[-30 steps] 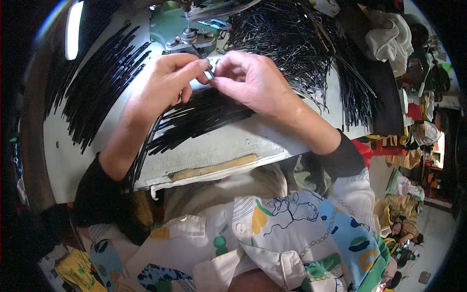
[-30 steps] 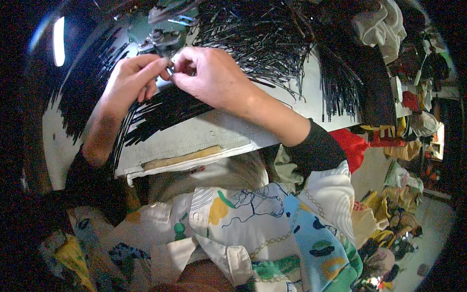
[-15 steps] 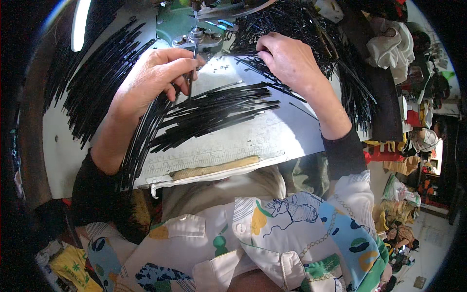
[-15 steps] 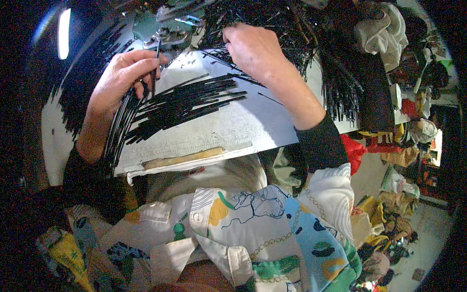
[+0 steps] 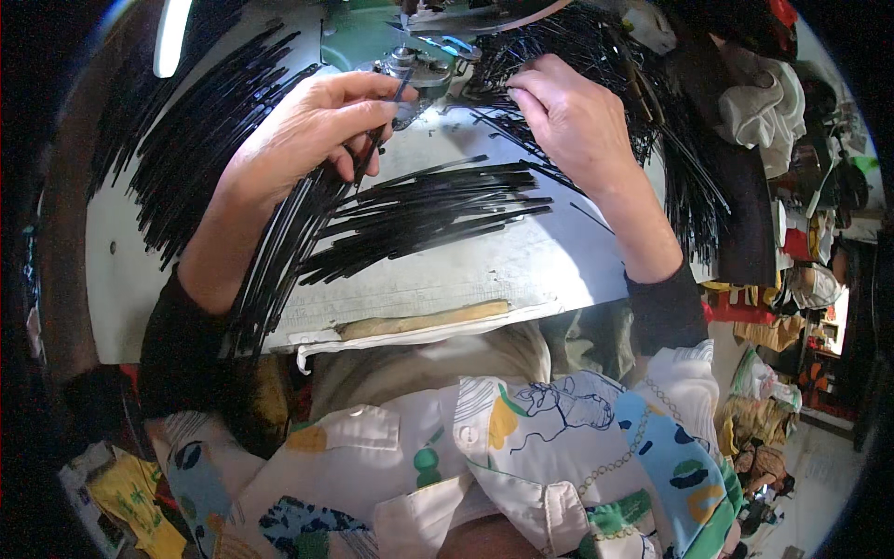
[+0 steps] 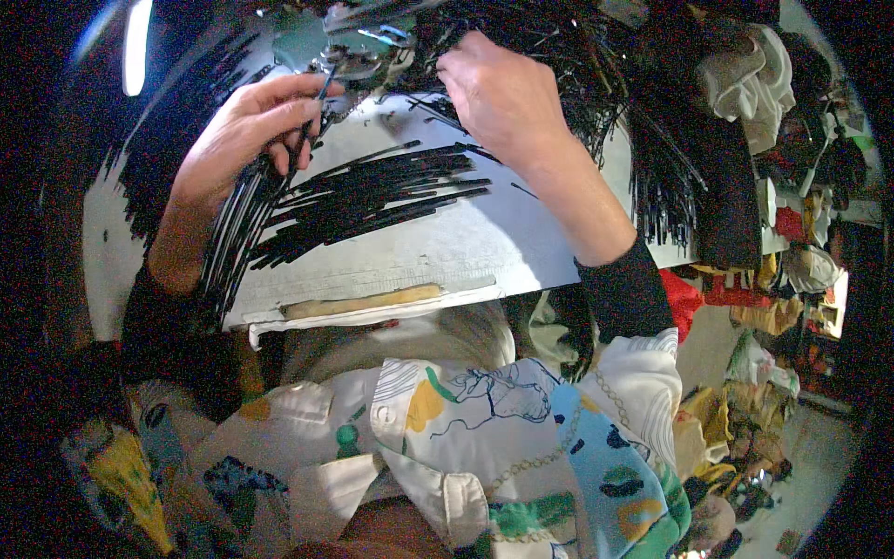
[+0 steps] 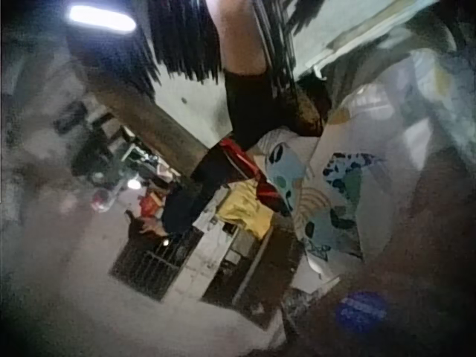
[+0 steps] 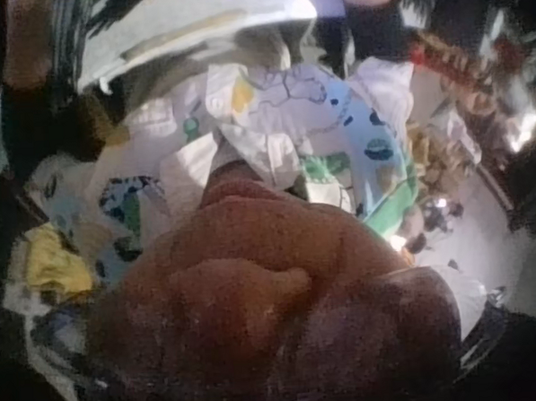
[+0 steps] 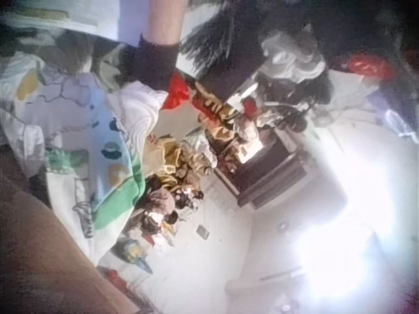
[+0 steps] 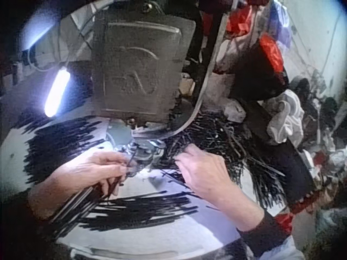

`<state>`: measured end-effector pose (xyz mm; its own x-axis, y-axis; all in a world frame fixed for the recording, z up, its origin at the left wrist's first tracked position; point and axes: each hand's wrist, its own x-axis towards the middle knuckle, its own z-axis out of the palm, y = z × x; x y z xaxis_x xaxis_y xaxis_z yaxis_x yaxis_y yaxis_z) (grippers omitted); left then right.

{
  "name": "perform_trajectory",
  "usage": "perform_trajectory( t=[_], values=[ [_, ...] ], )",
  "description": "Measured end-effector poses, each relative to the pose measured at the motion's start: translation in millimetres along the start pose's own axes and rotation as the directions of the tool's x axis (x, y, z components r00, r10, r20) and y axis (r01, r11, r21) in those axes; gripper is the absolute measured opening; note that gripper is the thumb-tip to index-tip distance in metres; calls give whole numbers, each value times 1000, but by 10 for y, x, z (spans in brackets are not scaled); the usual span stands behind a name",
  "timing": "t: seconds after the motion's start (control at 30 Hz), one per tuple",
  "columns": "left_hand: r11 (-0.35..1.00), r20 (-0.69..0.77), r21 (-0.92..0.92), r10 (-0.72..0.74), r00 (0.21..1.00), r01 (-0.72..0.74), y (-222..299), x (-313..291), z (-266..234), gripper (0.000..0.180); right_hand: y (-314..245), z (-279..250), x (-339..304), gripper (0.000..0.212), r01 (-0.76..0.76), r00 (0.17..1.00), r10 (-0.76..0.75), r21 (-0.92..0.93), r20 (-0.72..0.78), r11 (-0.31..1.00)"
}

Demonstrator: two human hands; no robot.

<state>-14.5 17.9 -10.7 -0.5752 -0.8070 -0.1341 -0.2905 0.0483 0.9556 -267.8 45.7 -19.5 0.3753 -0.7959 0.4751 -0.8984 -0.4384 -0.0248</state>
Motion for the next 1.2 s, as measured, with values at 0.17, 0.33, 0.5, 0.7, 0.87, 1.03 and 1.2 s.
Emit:
perform_trajectory(
  t=[0.17,0.33,0.5,0.7,0.87,1.03,1.2],
  values=[
    [996,-1,-80,-40,999,40,-12,-5,-30,32,-158,-33,96,11,-49,969,143,409,-202,911],
    [995,5,-99,-34,999,34,-20,35,-11,31,-291,24,55,14,-345,916,362,804,175,485],
    [991,4,-132,-13,1000,14,-59,-11,-83,31,-175,-156,-35,15,-372,925,253,537,284,757],
    [964,-16,-260,-70,997,63,-41,14,-83,32,-172,-305,-23,15,-431,803,184,338,567,837],
    [945,16,-321,-57,998,59,-79,74,-119,32,-353,-211,126,18,-624,767,163,664,620,411],
    [924,-21,-375,-93,995,79,-71,52,-97,34,-468,-82,206,19,-604,795,131,752,592,264],
    [915,-17,-397,-81,997,67,-122,65,-123,33,-481,-60,207,20,-610,792,131,763,596,215]
  ],
)
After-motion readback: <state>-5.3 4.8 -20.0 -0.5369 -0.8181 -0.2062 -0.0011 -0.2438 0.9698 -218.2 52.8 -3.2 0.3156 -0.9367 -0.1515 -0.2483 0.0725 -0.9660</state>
